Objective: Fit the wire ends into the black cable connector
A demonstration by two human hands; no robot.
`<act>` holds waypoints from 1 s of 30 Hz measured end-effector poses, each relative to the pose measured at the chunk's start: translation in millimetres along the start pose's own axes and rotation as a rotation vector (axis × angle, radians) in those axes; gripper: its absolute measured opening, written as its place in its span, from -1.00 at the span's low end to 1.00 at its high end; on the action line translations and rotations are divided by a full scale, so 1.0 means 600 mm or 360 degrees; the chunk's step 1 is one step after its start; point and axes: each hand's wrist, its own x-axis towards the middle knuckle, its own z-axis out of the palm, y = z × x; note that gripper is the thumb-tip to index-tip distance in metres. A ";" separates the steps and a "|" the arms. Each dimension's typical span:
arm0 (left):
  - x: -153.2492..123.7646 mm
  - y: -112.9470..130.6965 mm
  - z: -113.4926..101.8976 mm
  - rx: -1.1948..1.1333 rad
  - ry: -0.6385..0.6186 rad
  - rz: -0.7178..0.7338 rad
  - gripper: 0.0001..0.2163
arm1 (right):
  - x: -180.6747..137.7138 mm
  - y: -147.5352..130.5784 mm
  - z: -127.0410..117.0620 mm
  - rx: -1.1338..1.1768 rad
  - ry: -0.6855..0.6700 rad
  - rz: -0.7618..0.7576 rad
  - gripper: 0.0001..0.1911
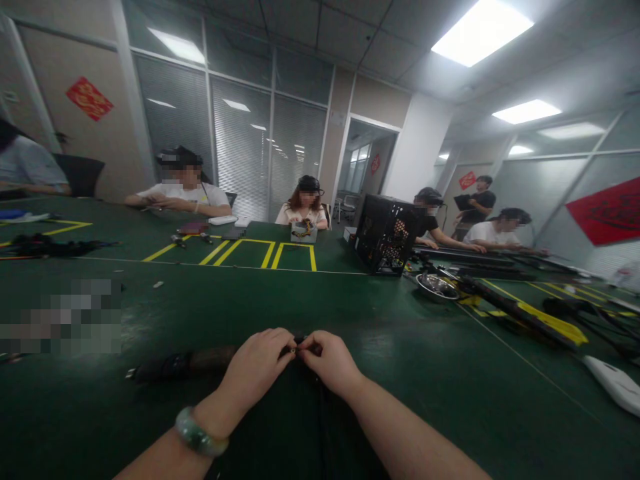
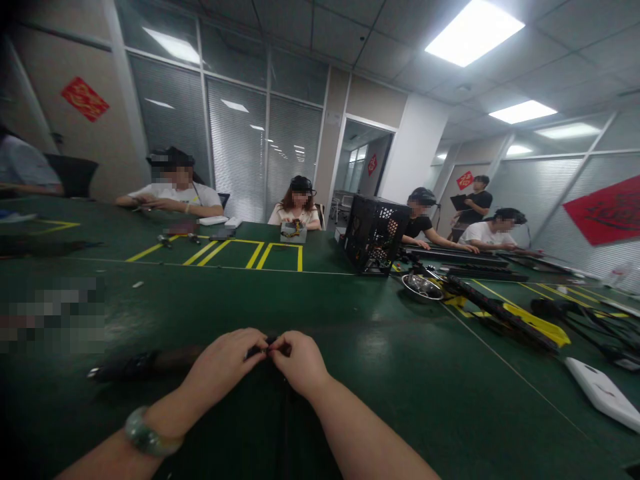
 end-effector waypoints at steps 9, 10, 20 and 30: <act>-0.003 0.001 0.000 -0.0067 -0.0041 0.0042 -0.87 | -0.007 -0.004 0.000 0.0001 -0.0016 -0.0009 -0.93; -0.004 0.001 0.000 -0.0068 -0.0036 0.0046 -0.88 | -0.007 -0.004 -0.001 0.0025 -0.0032 0.0001 -0.93; -0.005 0.008 -0.001 0.0027 0.0010 0.0041 -0.95 | -0.006 -0.010 0.005 0.0182 0.0017 0.0041 -0.83; -0.005 0.011 -0.004 0.0077 0.0026 0.0073 -0.94 | -0.012 -0.019 -0.005 -0.0102 -0.0133 0.0149 -0.91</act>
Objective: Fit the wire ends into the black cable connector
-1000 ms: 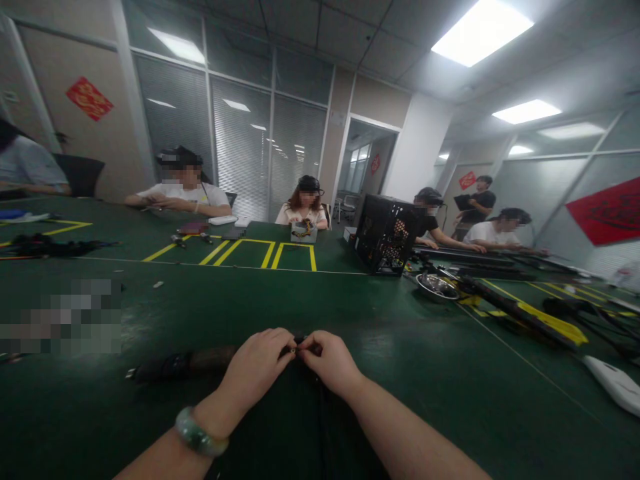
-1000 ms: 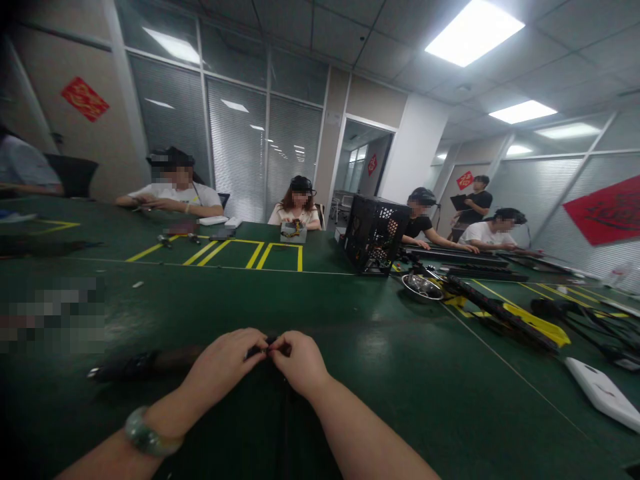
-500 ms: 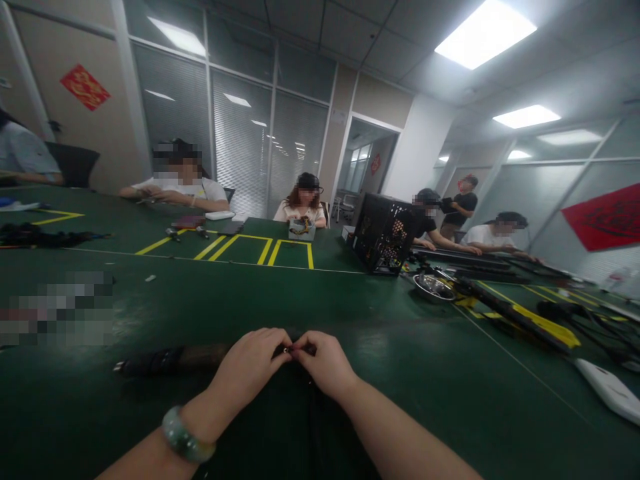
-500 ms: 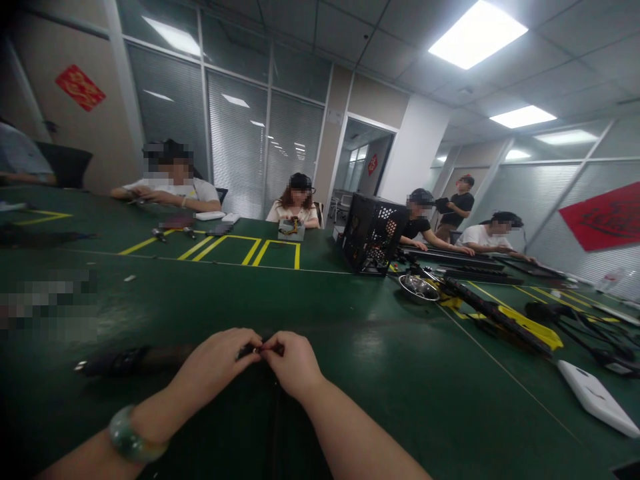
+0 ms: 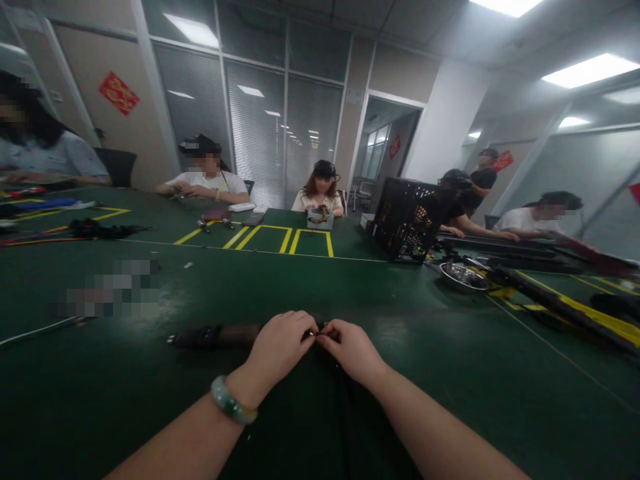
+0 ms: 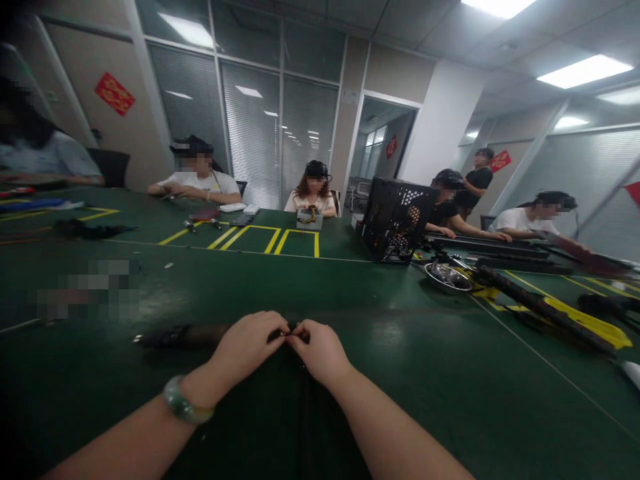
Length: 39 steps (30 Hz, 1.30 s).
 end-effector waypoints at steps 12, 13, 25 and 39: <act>-0.004 -0.005 0.006 -0.0045 0.0010 -0.0048 -0.80 | 0.008 0.017 -0.001 0.0231 -0.0012 0.0017 -0.87; -0.005 -0.005 0.006 -0.0048 0.0015 -0.0054 -0.80 | 0.009 0.017 -0.002 0.0225 -0.0020 0.0016 -0.87; -0.010 0.001 0.000 -0.0028 0.0085 0.0013 -0.90 | 0.014 0.016 -0.006 0.0160 -0.0109 0.0000 -0.88; -0.011 -0.001 -0.002 -0.0076 0.0095 0.0031 -0.90 | 0.012 0.011 -0.008 0.0180 -0.0146 0.0035 -0.85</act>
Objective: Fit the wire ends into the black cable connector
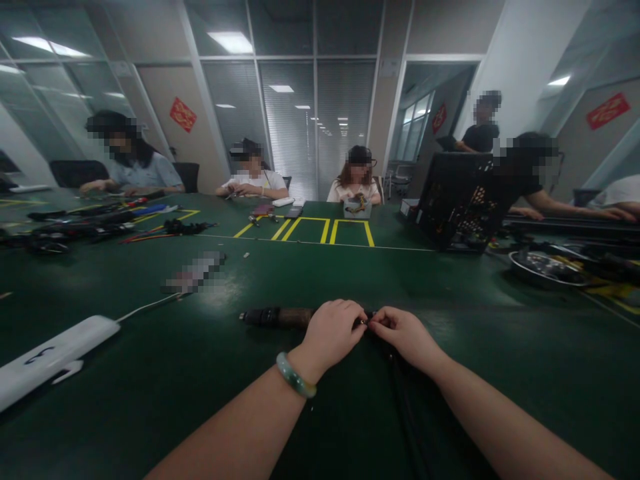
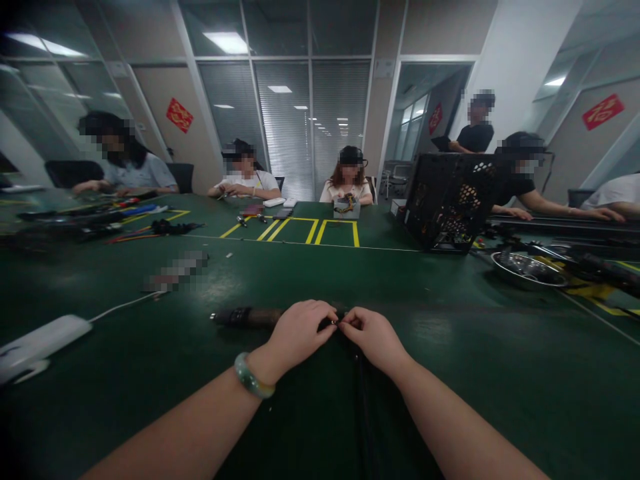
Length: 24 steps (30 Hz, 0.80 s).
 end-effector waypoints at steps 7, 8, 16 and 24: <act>0.000 0.001 0.000 0.0031 -0.0029 -0.0008 -0.89 | 0.000 0.000 -0.001 0.0013 0.0007 -0.0001 -0.84; 0.000 0.001 0.000 0.0042 -0.0039 -0.0011 -0.89 | 0.000 0.000 -0.001 0.0012 0.0008 -0.0003 -0.84; 0.002 0.002 0.000 0.0038 0.0004 0.0034 -0.87 | 0.003 0.014 0.006 0.0071 0.0036 -0.0042 -0.85; 0.002 0.005 -0.001 0.0058 0.0026 0.0065 -0.84 | 0.004 0.014 0.005 0.0066 0.0036 -0.0048 -0.84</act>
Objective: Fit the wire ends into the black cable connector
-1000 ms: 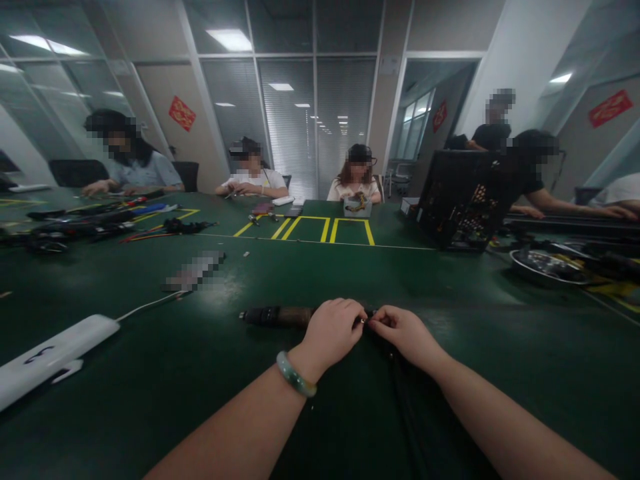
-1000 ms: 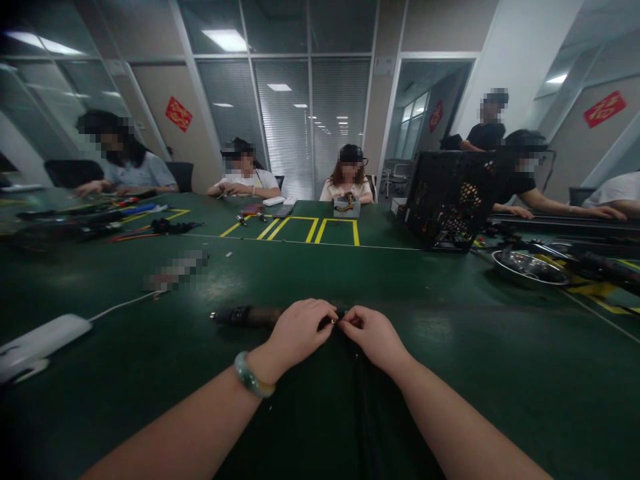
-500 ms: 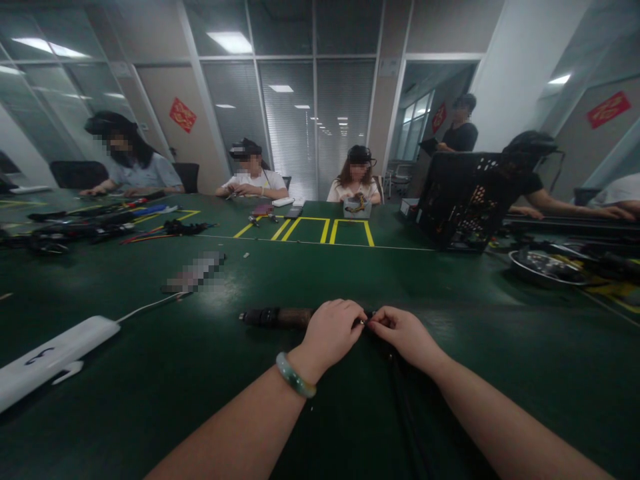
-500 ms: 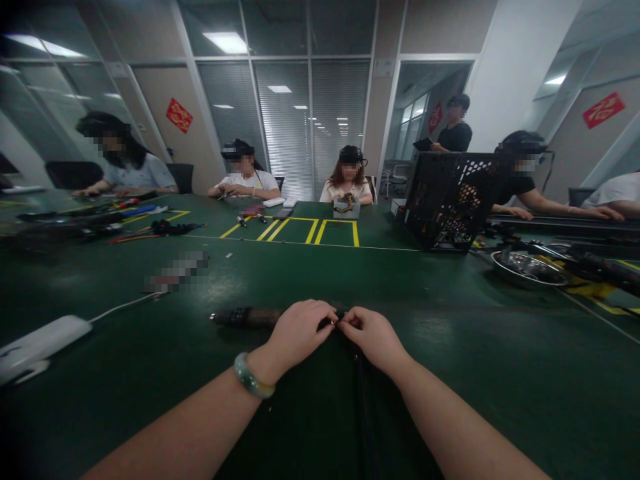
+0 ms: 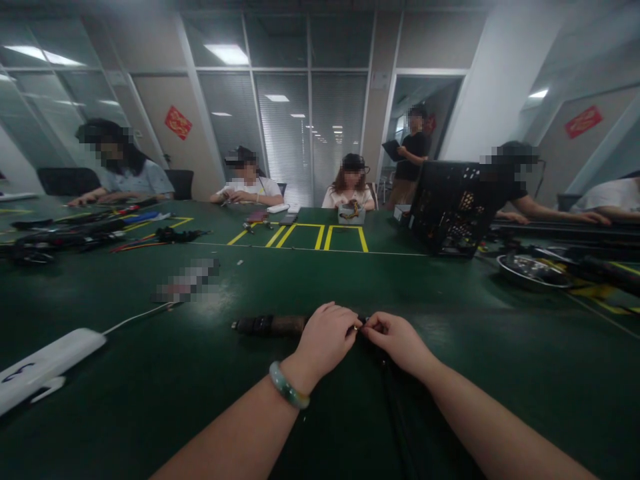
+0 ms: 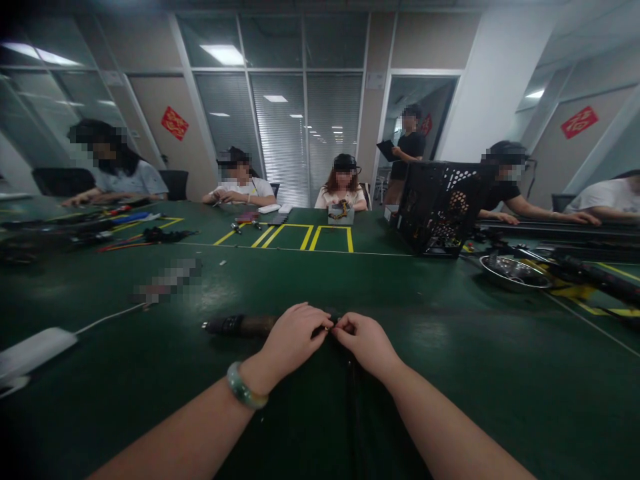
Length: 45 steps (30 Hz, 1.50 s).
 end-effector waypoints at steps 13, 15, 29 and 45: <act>-0.001 0.002 -0.001 -0.0010 -0.0013 -0.0121 -0.89 | -0.003 -0.008 -0.003 -0.0029 0.0014 0.0039 -0.84; 0.000 0.001 0.000 -0.0010 -0.0014 -0.0118 -0.91 | -0.002 -0.008 -0.004 -0.0034 0.0018 0.0025 -0.85; 0.000 0.002 0.002 0.0014 0.0002 -0.0095 -0.86 | 0.001 -0.002 -0.001 -0.0065 0.0024 0.0038 -0.82; -0.003 0.000 0.003 -0.0036 0.0033 -0.0076 -0.87 | 0.000 0.002 -0.001 -0.0030 0.0014 0.0037 -0.82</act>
